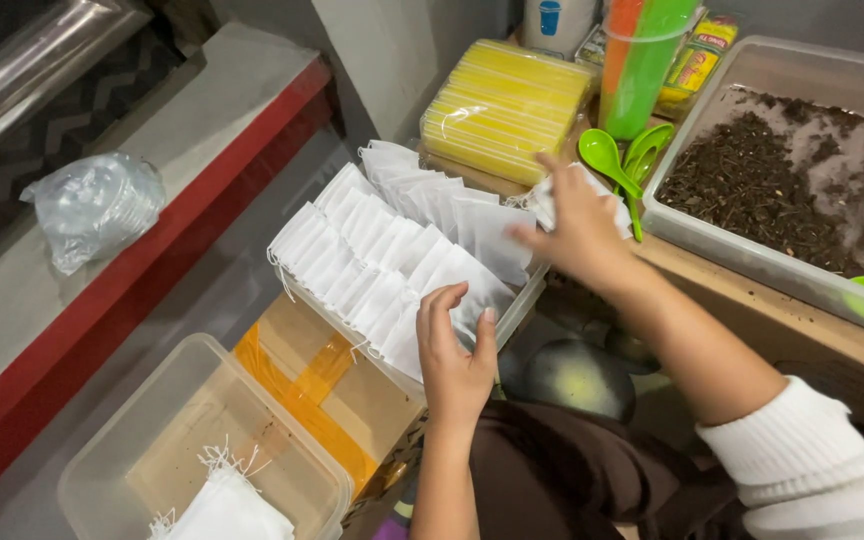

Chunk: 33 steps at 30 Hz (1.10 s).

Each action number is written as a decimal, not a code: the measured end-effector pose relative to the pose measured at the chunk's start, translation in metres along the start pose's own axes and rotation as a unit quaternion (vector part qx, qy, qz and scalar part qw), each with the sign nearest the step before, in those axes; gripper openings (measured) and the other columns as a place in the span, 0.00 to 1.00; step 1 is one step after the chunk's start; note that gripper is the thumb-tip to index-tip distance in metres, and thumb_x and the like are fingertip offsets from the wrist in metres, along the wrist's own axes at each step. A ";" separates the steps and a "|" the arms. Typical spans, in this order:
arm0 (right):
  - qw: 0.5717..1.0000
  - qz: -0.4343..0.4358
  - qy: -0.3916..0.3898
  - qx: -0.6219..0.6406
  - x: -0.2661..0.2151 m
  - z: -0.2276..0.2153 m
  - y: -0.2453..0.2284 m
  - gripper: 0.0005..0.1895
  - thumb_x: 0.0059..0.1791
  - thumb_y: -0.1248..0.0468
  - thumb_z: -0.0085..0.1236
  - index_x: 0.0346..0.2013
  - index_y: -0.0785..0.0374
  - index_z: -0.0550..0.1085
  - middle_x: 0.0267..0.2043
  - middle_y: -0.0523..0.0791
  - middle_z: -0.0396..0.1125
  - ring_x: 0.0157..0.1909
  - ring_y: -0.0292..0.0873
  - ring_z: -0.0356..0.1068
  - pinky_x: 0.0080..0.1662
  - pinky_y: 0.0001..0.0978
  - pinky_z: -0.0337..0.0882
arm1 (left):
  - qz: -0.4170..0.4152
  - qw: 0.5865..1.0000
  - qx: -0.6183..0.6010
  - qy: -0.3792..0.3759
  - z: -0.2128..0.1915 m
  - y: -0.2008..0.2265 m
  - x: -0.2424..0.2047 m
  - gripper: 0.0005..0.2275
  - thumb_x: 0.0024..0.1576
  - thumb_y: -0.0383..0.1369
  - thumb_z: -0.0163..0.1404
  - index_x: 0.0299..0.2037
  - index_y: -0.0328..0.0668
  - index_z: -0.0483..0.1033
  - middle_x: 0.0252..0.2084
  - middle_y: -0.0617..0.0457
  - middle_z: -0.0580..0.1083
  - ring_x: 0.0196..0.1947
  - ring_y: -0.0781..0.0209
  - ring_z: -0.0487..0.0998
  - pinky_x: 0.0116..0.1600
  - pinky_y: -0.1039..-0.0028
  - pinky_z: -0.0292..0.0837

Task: The person scoops dark granular material from a plastic container using a green spoon and fills white tea bags. They then place the filled bags into a clear plastic container.

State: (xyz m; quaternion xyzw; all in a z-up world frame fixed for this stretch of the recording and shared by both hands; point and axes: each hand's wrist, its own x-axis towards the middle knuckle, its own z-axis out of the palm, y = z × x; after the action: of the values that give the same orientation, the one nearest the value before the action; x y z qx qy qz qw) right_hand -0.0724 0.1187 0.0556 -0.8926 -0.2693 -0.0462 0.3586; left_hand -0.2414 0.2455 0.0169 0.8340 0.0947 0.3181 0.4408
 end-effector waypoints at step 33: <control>0.984 -0.079 0.147 -0.066 -0.017 -0.019 0.105 0.03 0.49 0.62 0.62 0.37 0.53 0.76 0.36 0.44 0.69 0.43 0.50 0.73 0.44 0.44 0.71 | -0.251 0.823 -0.474 -0.187 0.126 0.000 0.035 0.24 0.69 0.38 0.43 0.68 0.22 0.59 0.58 0.25 0.69 0.53 0.37 0.78 0.54 0.55 0.77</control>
State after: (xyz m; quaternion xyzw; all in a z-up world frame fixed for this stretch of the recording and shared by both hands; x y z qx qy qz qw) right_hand -0.0304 0.0352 0.0003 -0.8737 -0.2803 -0.2225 0.3297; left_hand -0.1362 0.1755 -0.0187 0.5130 0.0542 0.0405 0.8557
